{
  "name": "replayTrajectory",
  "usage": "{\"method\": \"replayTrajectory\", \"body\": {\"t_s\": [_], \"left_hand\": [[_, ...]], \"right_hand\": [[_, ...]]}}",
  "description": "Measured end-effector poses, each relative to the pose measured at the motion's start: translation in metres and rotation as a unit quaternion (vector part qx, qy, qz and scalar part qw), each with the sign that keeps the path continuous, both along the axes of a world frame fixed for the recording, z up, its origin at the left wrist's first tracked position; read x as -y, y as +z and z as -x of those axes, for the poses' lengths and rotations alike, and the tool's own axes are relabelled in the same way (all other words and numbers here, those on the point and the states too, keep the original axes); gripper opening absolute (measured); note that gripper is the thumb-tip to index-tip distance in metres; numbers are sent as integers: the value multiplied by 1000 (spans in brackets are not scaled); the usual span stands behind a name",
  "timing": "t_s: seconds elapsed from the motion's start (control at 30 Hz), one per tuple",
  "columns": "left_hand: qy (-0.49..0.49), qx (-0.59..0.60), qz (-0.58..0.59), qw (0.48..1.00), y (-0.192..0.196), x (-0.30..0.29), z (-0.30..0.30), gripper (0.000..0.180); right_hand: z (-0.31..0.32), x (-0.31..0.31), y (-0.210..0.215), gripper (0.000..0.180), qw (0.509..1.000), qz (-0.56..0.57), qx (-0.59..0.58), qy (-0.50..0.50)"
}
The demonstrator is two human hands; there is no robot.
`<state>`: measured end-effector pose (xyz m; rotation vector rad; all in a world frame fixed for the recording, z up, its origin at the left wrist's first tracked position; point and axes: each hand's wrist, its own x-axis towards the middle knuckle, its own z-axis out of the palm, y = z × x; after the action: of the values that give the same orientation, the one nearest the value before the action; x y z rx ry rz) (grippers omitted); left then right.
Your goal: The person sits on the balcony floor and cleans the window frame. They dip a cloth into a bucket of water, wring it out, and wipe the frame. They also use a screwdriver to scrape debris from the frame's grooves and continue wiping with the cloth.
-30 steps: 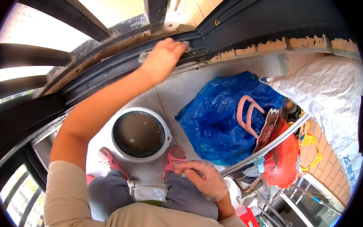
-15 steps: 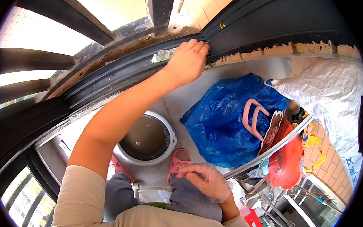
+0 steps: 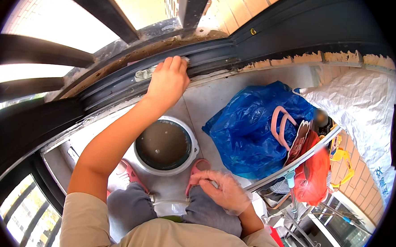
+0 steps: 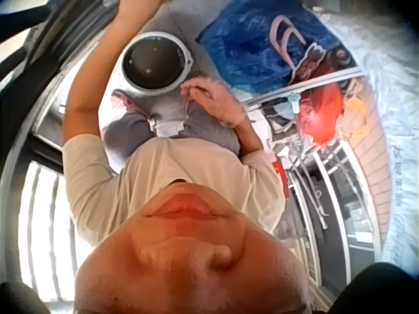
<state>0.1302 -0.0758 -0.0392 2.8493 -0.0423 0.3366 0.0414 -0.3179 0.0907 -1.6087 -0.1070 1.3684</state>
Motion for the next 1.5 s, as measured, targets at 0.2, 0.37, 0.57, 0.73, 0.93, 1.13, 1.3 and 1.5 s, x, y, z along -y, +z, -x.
{"method": "replayTrajectory", "body": {"t_s": [0.2, 0.37, 0.57, 0.73, 0.93, 1.13, 1.3, 1.5], "left_hand": [[30, 84, 253, 963, 20, -32, 42, 29], [155, 122, 215, 957, 12, -63, 88, 24], [160, 108, 119, 974, 8, -67, 80, 15], [191, 5, 3, 981, 3, -61, 78, 18], [165, 95, 38, 981, 1, -63, 97, 23], [174, 55, 143, 973, 0, -72, 101, 26], [193, 35, 191, 962, -2, -80, 102, 26], [239, 55, 229, 942, 1, -75, 92, 23]], "right_hand": [[-42, -62, -6, 22, 877, 17, 478, 29], [-113, -141, -93, 20, 748, 8, 663, -15], [-127, -176, -114, 13, 668, 208, 698, 151], [-124, -191, -104, 13, 653, 263, 668, 243], [-101, -209, -94, 15, 635, 286, 692, 191], [-81, -227, -122, 12, 652, 198, 717, 147], [-74, -235, -117, 8, 711, 134, 682, 107], [-77, -238, -120, 14, 744, 93, 661, 33]]}}
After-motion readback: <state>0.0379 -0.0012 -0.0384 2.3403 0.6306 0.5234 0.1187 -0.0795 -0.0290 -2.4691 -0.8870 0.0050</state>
